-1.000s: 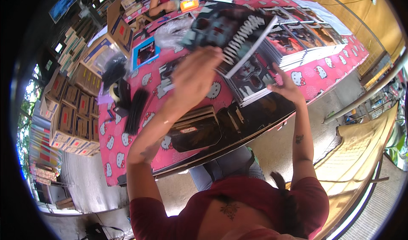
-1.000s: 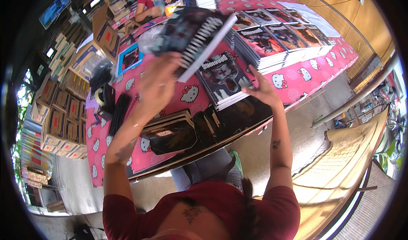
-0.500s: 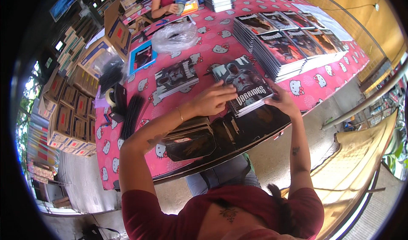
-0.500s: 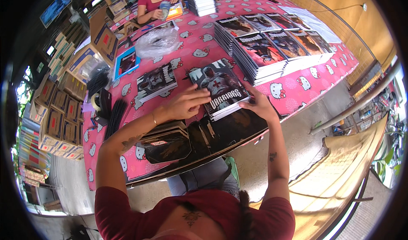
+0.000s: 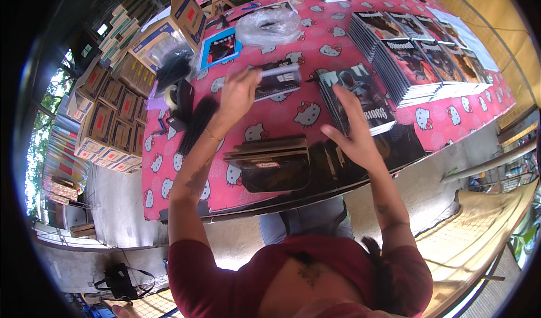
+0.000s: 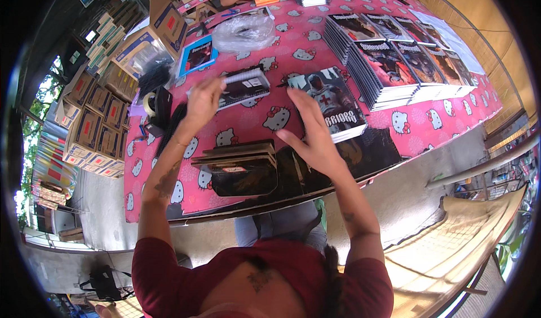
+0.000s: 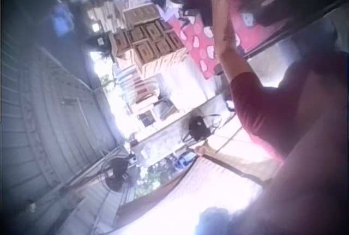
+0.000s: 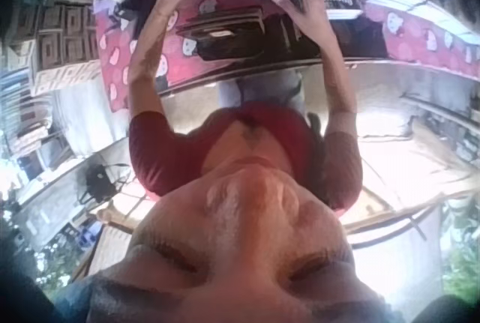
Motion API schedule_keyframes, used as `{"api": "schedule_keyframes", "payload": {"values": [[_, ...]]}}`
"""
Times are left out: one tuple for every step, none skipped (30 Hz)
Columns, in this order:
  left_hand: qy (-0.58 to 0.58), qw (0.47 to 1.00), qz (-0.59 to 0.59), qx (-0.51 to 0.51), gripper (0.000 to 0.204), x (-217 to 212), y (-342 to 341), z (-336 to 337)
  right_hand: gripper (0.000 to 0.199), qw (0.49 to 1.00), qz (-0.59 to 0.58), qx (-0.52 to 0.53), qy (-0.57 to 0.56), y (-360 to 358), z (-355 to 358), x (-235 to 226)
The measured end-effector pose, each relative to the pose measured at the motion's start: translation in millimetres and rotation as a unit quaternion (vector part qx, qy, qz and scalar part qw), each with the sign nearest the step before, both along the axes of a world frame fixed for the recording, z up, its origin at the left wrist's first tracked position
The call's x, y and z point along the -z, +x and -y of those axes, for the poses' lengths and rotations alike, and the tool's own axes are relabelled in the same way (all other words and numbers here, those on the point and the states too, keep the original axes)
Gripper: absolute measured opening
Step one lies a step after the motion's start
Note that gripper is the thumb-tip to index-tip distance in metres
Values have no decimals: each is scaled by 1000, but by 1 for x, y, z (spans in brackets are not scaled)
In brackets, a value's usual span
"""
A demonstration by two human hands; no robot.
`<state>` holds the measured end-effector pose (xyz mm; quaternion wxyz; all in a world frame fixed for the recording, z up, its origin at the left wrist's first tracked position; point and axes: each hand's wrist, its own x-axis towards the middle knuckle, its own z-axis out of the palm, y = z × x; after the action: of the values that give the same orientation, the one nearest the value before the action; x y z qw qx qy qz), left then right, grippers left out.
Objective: The person manually threads a spiral binding coil through the pre-punched holes of a notebook and rotates the coil by hand to bind the pages together.
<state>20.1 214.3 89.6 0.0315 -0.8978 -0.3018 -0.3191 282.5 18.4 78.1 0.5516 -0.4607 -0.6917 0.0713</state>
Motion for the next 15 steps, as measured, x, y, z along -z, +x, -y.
{"api": "schedule_keyframes", "payload": {"values": [[64,998,-10,2,19,-37,10,23,70,999,-38,15,-3,-12,-12,8],[74,996,20,43,16,-60,16,46,72,997,-74,28,-9,-19,-23,19],[63,994,44,74,16,-78,23,69,61,980,-184,-41,-67,-19,-34,36],[41,996,22,75,16,-89,18,89,48,939,-263,-110,-192,-17,-30,46],[25,997,3,74,16,-98,13,107,44,925,-293,-135,-203,-26,-22,46],[10,997,-14,77,16,-102,8,119,39,910,-321,-157,-213,-34,-11,45],[0,997,-26,69,17,-103,4,129,39,925,-293,-148,-190,-42,-3,48],[-4,997,-24,67,17,-103,0,135,38,940,-265,-140,-165,-48,1,53],[-8,998,-22,65,17,-102,-2,139,36,929,-305,-149,-147,-53,1,62],[-10,998,-19,61,17,-101,-7,143,35,929,-297,-153,-155,-56,2,61],[-10,998,-22,58,16,-100,-11,145,34,930,-290,-158,-164,-59,4,59],[-2,998,-34,60,15,-100,-15,149,33,929,-282,-164,-173,-63,6,58],[6,997,-47,60,14,-103,-17,155,31,938,-262,-138,-181,-68,7,59],[13,996,-59,60,13,-104,-18,159,31,946,-229,-122,-195,-72,8,60],[7,995,-87,47,13,-100,-21,160,31,953,-195,-107,-207,-73,9,62]]}}
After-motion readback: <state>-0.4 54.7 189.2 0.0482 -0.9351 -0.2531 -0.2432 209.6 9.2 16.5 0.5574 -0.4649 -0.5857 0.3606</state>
